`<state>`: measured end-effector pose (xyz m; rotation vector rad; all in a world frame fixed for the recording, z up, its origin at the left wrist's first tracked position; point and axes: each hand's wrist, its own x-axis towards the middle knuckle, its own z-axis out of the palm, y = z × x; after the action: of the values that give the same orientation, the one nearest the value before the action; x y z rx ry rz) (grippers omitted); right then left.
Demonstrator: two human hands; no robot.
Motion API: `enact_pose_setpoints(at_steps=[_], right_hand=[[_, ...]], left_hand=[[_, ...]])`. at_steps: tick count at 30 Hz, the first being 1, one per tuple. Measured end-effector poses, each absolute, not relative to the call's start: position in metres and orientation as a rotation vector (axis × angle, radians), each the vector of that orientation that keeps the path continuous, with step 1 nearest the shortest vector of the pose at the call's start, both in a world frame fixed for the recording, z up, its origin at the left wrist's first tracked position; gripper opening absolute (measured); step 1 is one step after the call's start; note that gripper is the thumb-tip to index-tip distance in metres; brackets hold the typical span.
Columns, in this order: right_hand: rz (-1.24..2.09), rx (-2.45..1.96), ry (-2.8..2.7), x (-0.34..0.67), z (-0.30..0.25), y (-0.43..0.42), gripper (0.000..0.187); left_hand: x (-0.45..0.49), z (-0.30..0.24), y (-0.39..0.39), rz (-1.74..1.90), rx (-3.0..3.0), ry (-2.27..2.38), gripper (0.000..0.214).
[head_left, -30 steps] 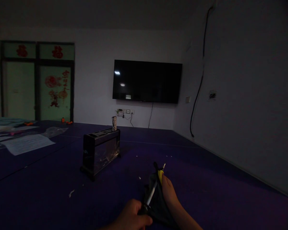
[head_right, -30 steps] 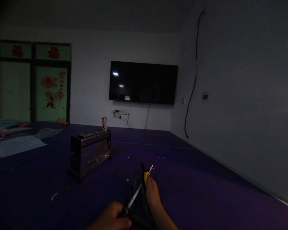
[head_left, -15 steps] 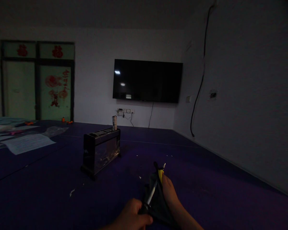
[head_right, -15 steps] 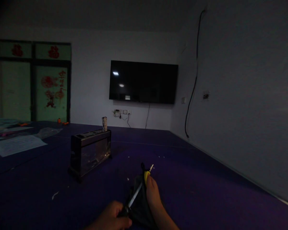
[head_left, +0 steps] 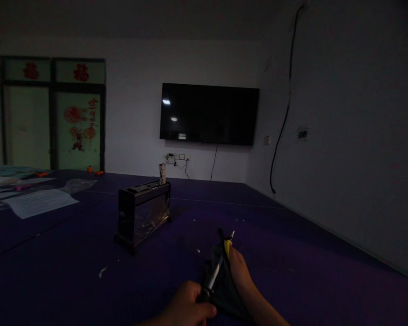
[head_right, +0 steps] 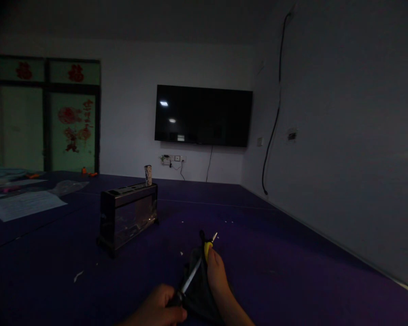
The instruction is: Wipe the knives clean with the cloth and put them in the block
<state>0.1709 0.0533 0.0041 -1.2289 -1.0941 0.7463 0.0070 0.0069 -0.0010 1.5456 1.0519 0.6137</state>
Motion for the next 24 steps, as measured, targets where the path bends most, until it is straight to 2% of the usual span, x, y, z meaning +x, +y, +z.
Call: enact_pose_setpoints(at_steps=[18,24], right_hand=[[0.792,-1.212,-1.07,0.1688,0.0077,0.0513,0.049],[0.798,-1.205,-1.068,0.1684,0.0068,0.05,0.049]], left_hand=[[0.0072,0.0039,0.0052,0.598,1.544,1.049,0.01],[0.0073,0.0019,0.0045,0.621,1.529,1.038,0.015]])
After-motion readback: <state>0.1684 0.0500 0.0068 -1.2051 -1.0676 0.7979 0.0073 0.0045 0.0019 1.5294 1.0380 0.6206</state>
